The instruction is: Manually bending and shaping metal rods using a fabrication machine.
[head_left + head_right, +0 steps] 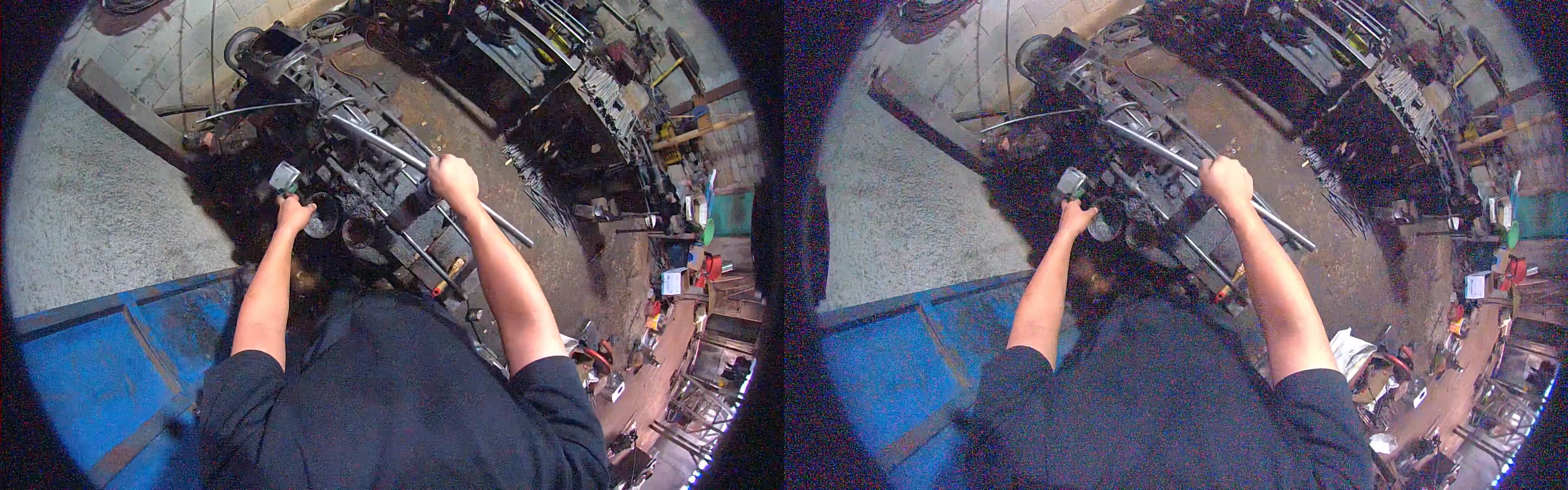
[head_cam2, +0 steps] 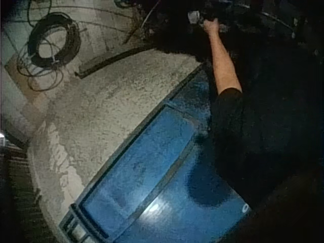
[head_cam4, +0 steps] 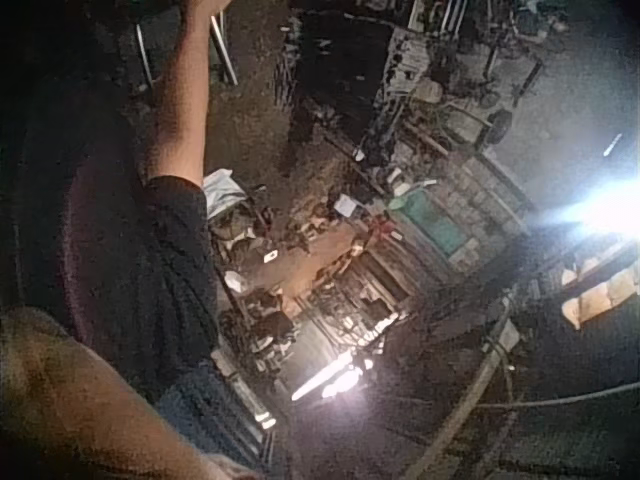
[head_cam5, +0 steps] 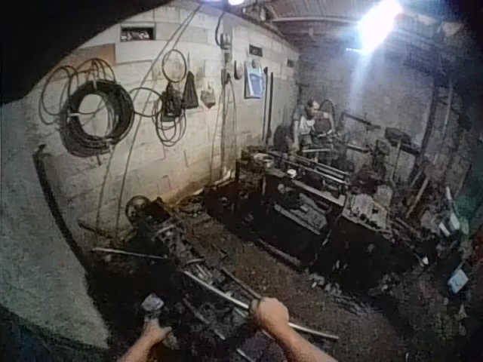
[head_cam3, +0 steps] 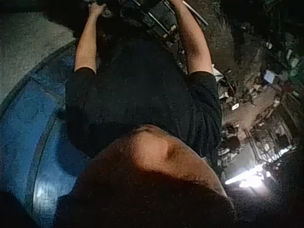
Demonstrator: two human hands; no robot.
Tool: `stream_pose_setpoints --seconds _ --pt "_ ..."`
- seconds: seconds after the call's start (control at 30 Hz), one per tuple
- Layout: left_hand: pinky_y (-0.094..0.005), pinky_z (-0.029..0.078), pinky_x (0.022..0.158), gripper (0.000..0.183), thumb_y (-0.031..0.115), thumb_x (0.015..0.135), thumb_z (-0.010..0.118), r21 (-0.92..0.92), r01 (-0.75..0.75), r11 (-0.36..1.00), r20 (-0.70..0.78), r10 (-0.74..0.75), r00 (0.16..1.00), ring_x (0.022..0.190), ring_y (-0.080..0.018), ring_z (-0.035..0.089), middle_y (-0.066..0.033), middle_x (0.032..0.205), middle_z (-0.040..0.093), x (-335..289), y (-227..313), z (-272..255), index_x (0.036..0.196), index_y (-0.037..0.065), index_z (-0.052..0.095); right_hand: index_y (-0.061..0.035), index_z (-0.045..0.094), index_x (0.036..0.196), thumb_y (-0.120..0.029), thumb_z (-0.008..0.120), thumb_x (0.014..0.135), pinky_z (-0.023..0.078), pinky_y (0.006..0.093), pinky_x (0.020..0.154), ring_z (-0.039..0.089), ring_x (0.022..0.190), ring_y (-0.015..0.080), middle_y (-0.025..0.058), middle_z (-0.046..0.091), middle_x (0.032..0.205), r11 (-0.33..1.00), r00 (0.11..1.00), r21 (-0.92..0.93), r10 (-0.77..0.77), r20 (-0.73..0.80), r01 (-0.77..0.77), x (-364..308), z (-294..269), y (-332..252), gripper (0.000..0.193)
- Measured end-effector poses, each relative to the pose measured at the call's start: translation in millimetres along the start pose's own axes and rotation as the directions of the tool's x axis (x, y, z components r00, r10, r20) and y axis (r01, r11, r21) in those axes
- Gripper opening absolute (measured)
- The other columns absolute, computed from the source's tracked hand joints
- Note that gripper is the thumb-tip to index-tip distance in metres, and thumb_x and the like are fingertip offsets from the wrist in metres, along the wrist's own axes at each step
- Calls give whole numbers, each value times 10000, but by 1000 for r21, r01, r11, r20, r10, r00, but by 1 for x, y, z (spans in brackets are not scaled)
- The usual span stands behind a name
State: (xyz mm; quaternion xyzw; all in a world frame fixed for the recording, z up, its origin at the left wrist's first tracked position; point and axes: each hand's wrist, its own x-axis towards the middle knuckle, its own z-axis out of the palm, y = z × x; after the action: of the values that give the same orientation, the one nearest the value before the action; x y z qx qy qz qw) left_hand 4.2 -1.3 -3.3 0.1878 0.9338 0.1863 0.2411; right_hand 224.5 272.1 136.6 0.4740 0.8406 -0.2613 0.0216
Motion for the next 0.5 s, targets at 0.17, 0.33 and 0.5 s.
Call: stream_pose_setpoints --seconds 0.17,0.33,0.5 --pt "-406 399 975 632 304 695 726 6 -21 1000 -24 21 999 1156 -441 457 -385 1308 307 -4 8 1 1138 -105 535 14 670 768 -330 427 843 497 464 771 629 778 417 259 634 817 988 976 -53 -153 -152 146 -2 2 1 428" --pt "-405 408 962 568 312 680 732 19 -63 998 -9 63 998 1105 -443 495 -397 1207 422 -11 11 -6 1031 -109 585 -1 652 692 -351 421 879 506 477 704 627 703 404 239 629 735 957 925 -91 -291 -243 277 -6 9 3 460" --pt "-409 416 940 577 334 684 735 -39 -44 998 83 47 995 1088 -431 503 -355 1169 474 8 -5 1 1027 -105 583 -19 651 785 -287 420 864 505 483 713 626 742 409 230 641 833 932 939 -147 -341 -40 332 -10 -5 1 362"
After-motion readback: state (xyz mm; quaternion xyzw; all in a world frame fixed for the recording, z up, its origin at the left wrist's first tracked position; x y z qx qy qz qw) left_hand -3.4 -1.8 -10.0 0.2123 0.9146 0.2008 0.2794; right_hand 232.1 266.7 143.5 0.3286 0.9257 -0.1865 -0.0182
